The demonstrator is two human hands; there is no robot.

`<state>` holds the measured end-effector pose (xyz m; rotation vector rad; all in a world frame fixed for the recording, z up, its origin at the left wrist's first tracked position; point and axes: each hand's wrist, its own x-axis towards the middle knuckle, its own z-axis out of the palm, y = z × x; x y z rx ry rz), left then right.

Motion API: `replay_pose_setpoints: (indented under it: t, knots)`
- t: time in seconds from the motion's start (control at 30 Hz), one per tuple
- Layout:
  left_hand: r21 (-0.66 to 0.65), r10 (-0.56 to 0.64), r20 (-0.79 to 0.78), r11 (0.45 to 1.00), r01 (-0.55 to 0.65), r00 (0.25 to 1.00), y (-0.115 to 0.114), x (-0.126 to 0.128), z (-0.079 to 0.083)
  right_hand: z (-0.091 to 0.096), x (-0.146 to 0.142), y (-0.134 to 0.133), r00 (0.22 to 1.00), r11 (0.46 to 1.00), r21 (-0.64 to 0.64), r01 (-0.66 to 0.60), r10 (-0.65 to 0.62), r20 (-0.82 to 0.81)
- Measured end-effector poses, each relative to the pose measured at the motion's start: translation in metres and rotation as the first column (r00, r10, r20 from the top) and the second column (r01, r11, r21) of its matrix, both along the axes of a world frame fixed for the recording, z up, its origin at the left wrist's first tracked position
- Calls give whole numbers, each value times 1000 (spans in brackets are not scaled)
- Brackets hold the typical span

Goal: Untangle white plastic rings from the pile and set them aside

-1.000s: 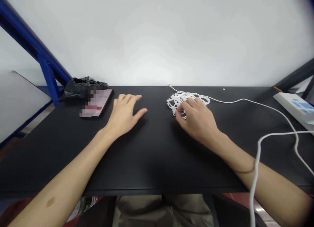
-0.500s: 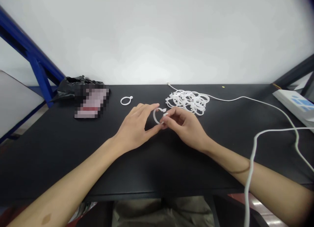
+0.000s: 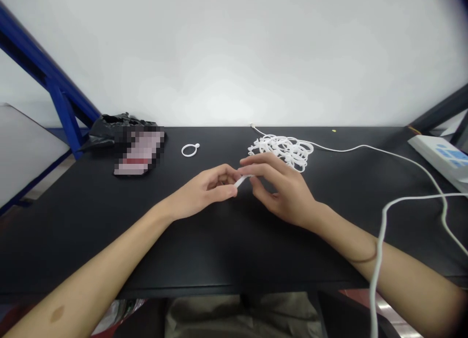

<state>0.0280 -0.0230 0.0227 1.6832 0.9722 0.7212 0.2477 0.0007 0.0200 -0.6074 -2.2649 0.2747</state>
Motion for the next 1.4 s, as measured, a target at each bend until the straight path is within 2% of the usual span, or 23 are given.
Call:
replay_pose_setpoints:
  t: [0.13,0.3,0.4,0.43,0.5,0.6,0.67,0.8,1.13,1.4]
  knots:
    - [-102,-95,96,989,105,991,0,-5,1,-1,-1,0,999,999,27,-30,30,-19]
    - [-117,-32,77,992,41,997,0,-5,1,-2,-3,-3,995,1000,-7,-21,20,-95]
    - [47,132,-59,990,-129,989,1,-2,0,-2,-4,-4,993,999,-31,-9,6,-117]
    - [147,220,-110,968,-203,969,1,0,-1,-3,-4,-4,993,999,-36,-3,-1,-120]
    - [380,370,-182,881,-282,911,0,2,-4,-4,-4,-3,992,999,-44,19,-24,-123]
    - [645,427,-254,743,-177,868,-3,4,-7,-7,-4,-1,991,995,-65,70,-77,-107]
    - [702,397,-306,708,-77,865,-5,4,-9,-8,-4,0,991,992,-82,95,-102,-89]
    - [749,398,-364,663,10,842,-5,4,-10,-7,-4,-1,991,988,-121,100,-109,-75]
    - [784,431,-335,621,-6,838,-1,4,-15,-4,-5,-5,994,979,-181,91,-101,-49]
    - [762,423,-357,648,-2,832,-2,4,-13,-6,-6,-2,989,974,-178,142,-145,-6]
